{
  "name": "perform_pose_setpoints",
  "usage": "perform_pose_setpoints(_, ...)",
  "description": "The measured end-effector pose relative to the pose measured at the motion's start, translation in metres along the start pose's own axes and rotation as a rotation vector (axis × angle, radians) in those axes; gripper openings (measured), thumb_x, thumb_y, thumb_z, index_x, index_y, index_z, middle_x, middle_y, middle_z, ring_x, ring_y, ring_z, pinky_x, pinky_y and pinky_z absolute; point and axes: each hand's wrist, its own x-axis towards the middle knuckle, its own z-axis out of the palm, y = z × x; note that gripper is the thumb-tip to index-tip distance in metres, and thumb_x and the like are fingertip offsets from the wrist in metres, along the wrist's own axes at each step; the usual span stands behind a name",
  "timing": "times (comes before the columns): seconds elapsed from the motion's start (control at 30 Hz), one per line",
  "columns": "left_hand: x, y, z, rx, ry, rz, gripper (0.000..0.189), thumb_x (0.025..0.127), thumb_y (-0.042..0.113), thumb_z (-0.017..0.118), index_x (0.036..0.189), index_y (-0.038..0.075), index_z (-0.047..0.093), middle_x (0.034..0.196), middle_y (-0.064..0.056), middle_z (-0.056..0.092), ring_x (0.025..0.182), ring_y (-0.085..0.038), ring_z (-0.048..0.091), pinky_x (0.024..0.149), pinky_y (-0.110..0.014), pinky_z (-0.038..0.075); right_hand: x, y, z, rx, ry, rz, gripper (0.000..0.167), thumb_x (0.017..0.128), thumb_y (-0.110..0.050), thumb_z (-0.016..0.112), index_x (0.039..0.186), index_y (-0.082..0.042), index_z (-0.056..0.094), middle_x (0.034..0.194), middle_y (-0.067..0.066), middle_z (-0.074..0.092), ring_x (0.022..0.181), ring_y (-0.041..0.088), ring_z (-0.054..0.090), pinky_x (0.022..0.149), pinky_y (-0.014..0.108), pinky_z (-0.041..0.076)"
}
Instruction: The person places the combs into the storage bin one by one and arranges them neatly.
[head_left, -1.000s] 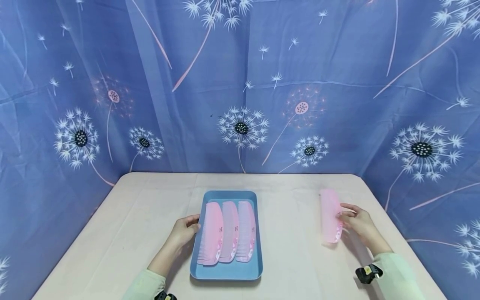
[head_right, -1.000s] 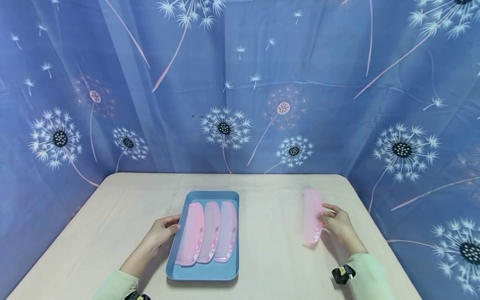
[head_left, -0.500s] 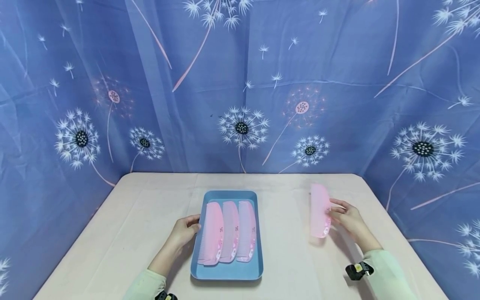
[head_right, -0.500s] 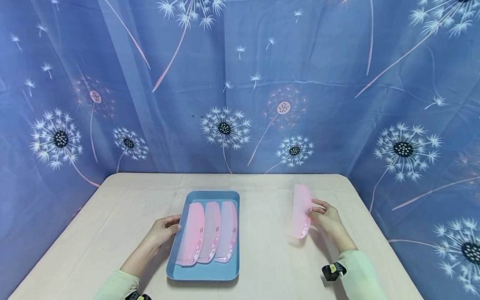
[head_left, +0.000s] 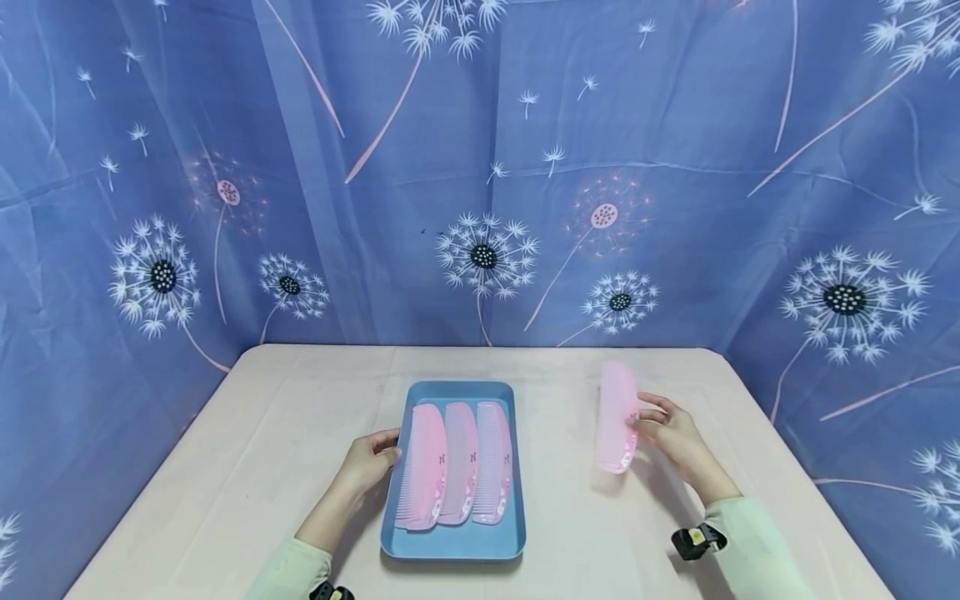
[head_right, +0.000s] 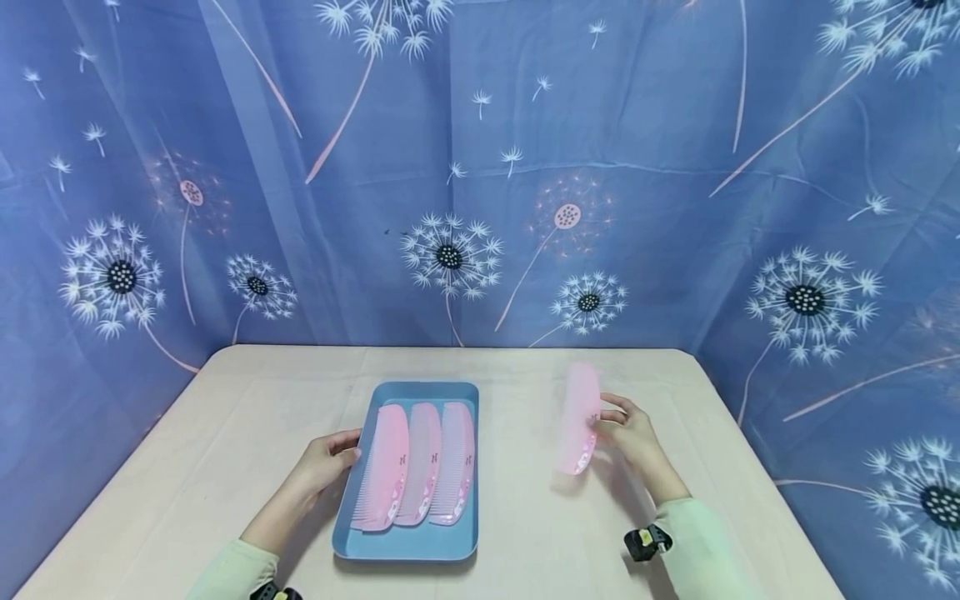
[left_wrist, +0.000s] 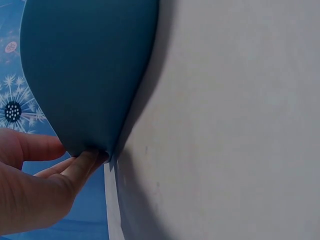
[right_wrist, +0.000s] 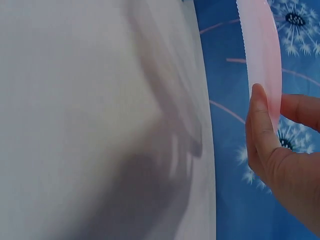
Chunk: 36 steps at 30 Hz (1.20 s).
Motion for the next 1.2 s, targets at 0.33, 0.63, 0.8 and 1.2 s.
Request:
perform_pose_setpoints(0.33, 0.000, 0.003, -0.002, -0.002, -0.014, 0.013, 0.040, 0.090, 0.000, 0.051, 0.129, -0.008, 0.054, 0.126, -0.027, 0.056, 0.119, -0.041, 0.051, 0.098, -0.045, 0.049, 0.004, -0.006, 0.029, 0.017, -0.031, -0.008, 0.064, 0.086, 0.005, 0.060, 0.142, 0.010, 0.029, 0.095, 0.002, 0.062, 0.081, 0.003, 0.061, 0.074, 0.018, 0.055)
perform_pose_setpoints(0.63, 0.002, 0.000, -0.002, 0.011, -0.016, 0.008, 0.041, 0.090, 0.001, 0.051, 0.130, -0.006, 0.054, 0.130, -0.027, 0.054, 0.124, -0.043, 0.048, 0.102, -0.048, 0.045, 0.012, -0.015, 0.062, 0.034, -0.053, -0.009, 0.061, 0.085, 0.008, 0.058, 0.141, 0.008, 0.033, 0.100, 0.009, 0.062, 0.083, 0.005, 0.061, 0.076, 0.021, 0.055)
perform_pose_setpoints(0.8, 0.001, -0.001, -0.001, 0.008, -0.016, 0.006, 0.041, 0.090, 0.001, 0.051, 0.130, -0.007, 0.054, 0.130, -0.027, 0.054, 0.125, -0.043, 0.047, 0.103, -0.048, 0.044, 0.010, -0.017, 0.079, 0.059, -0.092, -0.003, 0.062, 0.083, 0.008, 0.058, 0.141, 0.007, 0.034, 0.102, 0.011, 0.061, 0.085, 0.009, 0.062, 0.077, 0.023, 0.056)
perform_pose_setpoints(1.2, -0.001, -0.001, -0.001, 0.006, -0.012, 0.016, 0.040, 0.091, 0.000, 0.051, 0.130, -0.007, 0.054, 0.129, -0.027, 0.054, 0.123, -0.042, 0.048, 0.101, -0.047, 0.046, 0.008, -0.018, 0.115, 0.097, -0.172, -0.040, 0.063, 0.080, 0.009, 0.060, 0.139, 0.009, 0.035, 0.105, 0.021, 0.059, 0.085, 0.012, 0.064, 0.078, 0.029, 0.058)
